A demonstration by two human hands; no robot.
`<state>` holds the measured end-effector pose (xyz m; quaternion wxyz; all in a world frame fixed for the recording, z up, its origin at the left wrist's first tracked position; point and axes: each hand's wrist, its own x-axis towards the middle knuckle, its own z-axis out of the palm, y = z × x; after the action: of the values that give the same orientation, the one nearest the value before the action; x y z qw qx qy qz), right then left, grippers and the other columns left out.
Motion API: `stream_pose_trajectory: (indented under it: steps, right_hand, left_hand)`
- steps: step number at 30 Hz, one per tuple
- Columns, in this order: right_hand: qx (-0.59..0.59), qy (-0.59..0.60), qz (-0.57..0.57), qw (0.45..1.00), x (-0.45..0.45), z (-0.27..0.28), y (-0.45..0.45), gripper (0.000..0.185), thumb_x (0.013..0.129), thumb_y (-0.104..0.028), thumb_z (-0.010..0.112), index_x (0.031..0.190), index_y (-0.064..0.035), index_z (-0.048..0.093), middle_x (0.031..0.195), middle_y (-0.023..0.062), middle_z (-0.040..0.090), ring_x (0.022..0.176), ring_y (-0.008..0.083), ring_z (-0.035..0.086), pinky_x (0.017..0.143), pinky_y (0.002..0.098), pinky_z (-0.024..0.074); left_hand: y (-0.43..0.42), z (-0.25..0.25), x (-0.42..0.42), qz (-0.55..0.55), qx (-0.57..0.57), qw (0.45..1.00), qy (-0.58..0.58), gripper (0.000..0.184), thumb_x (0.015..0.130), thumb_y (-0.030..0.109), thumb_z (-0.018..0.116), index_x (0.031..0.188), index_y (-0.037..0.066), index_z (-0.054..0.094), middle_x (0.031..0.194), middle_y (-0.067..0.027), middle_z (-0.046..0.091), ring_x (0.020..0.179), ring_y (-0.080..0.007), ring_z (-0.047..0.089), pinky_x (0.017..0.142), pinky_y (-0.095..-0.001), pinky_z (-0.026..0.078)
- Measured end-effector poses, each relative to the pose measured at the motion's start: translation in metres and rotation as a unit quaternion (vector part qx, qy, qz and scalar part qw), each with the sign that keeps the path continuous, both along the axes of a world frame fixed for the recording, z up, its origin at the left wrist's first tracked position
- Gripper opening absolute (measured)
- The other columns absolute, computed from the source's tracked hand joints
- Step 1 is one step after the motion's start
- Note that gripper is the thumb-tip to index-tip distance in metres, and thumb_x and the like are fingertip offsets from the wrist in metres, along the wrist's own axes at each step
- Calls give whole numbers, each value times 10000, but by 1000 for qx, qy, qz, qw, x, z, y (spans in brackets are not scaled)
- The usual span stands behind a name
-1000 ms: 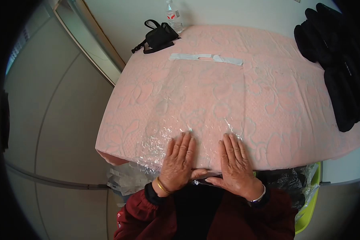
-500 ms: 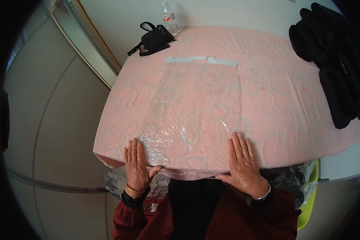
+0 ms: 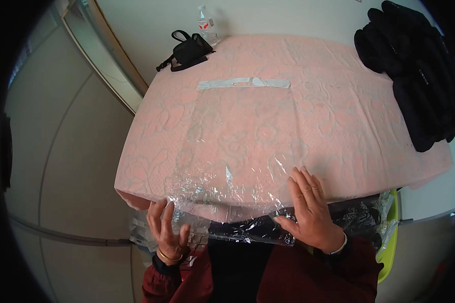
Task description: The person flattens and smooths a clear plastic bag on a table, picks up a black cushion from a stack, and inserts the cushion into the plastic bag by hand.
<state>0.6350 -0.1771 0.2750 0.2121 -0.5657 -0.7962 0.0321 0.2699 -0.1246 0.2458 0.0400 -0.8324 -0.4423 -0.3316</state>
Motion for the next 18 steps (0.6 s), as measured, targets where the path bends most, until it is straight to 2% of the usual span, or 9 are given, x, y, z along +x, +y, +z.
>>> stream_pose_trajectory:
  steps: [2, 4, 6, 8, 11, 15, 18]
  right_hand:
    - [10, 16, 18, 1000, -23, -1, 16, 959, 830, -457, 753, 1457, 134, 333, 1558, 322, 294, 1482, 470, 247, 1205, 578, 183]
    - [15, 28, 30, 999, -39, -9, 26, 967, 819, -446, 768, 1458, 133, 332, 1560, 318, 295, 1481, 468, 252, 1204, 578, 186]
    - [24, 2, 38, 999, -48, -20, 35, 1004, 740, -378, 826, 1460, 126, 341, 1558, 308, 308, 1482, 443, 272, 1208, 559, 200]
    - [23, -13, 46, 999, -48, -24, 37, 1027, 700, -343, 854, 1461, 122, 346, 1558, 303, 315, 1482, 430, 281, 1210, 550, 206]
    - [13, -58, -26, 998, -32, -26, 36, 1102, 631, -324, 891, 1470, 116, 328, 1564, 293, 315, 1488, 419, 275, 1217, 543, 200]
    - [-9, -121, -66, 990, -2, -23, 34, 1135, 594, -298, 911, 1474, 111, 321, 1573, 285, 303, 1493, 410, 267, 1220, 548, 194]
    - [-23, -124, -71, 990, 3, -20, 34, 1142, 581, -277, 919, 1471, 115, 320, 1578, 282, 293, 1493, 409, 266, 1221, 552, 191]
  left_hand:
    - [12, 15, 39, -42, 3, 999, 2, 759, 925, 523, 631, 1419, -33, 482, 1446, -260, 473, 1362, -444, 434, 1141, -593, 297]
    - [18, 16, 83, -95, -62, 993, 37, 816, 910, 522, 642, 1464, -38, 429, 1511, -253, 418, 1422, -437, 373, 1166, -595, 255]
    - [20, 5, 121, -182, -104, 977, 40, 896, 888, 558, 640, 1492, -50, 379, 1562, -246, 360, 1470, -422, 311, 1186, -587, 219]
    - [29, -8, 126, -156, -97, 981, 57, 912, 879, 572, 639, 1489, -55, 380, 1560, -245, 366, 1468, -418, 318, 1187, -581, 224]
    - [44, -22, 124, -112, -78, 986, 96, 945, 860, 600, 637, 1481, -65, 383, 1555, -244, 376, 1465, -408, 333, 1189, -571, 233]
    - [65, -20, 61, -51, -59, 988, 132, 1050, 789, 687, 641, 1479, -62, 385, 1537, -242, 405, 1447, -394, 372, 1186, -556, 252]
    - [79, -15, 28, -1, -62, 986, 158, 1103, 748, 735, 633, 1465, -69, 396, 1535, -239, 413, 1432, -401, 390, 1180, -560, 263]
